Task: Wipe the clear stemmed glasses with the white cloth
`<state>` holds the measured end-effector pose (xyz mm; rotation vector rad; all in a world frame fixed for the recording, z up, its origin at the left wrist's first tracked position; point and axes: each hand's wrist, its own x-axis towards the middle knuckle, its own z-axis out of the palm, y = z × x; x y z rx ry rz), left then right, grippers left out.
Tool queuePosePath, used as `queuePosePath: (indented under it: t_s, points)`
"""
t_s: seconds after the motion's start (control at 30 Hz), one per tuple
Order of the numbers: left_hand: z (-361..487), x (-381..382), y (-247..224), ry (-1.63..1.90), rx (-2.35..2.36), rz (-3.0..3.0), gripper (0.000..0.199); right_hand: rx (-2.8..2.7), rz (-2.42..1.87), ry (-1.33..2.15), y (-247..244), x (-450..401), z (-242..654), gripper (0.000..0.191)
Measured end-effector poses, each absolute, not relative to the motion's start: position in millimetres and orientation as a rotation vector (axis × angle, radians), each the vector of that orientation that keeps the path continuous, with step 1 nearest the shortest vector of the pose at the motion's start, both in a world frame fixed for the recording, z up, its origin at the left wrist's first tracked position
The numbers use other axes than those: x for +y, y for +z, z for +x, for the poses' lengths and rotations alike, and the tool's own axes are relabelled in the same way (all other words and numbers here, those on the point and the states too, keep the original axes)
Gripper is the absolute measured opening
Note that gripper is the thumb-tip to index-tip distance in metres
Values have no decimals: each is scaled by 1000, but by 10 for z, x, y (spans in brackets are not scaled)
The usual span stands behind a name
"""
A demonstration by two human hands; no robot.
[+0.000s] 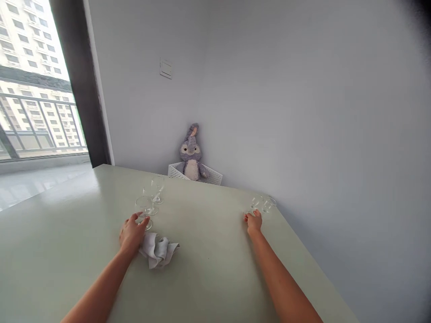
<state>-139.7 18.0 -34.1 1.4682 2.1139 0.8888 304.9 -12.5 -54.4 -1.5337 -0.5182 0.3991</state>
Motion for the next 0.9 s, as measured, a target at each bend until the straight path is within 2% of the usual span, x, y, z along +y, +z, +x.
queuePosePath:
  t_s: [0.13, 0.3, 0.47, 0.67, 0.9]
  points:
    - [-1407, 150, -327, 854, 2171, 1470, 37, -488, -1535, 478, -540, -7, 3056, 23]
    - [-1431, 152, -402, 902, 2210, 1486, 34, -552, -1497, 541, -534, 129, 2718, 24]
    - [-1435, 155, -439, 949, 2202, 1481, 34, -751, -1404, 708, -499, 309, 1879, 28]
    - [-1398, 117, -430, 925, 2203, 1567, 35, -953, -1337, 913, -478, 587, 748, 20]
    - [-1395, 154, -466, 879, 2226, 1621, 38, -1023, -1377, 974, -499, 928, 133, 11]
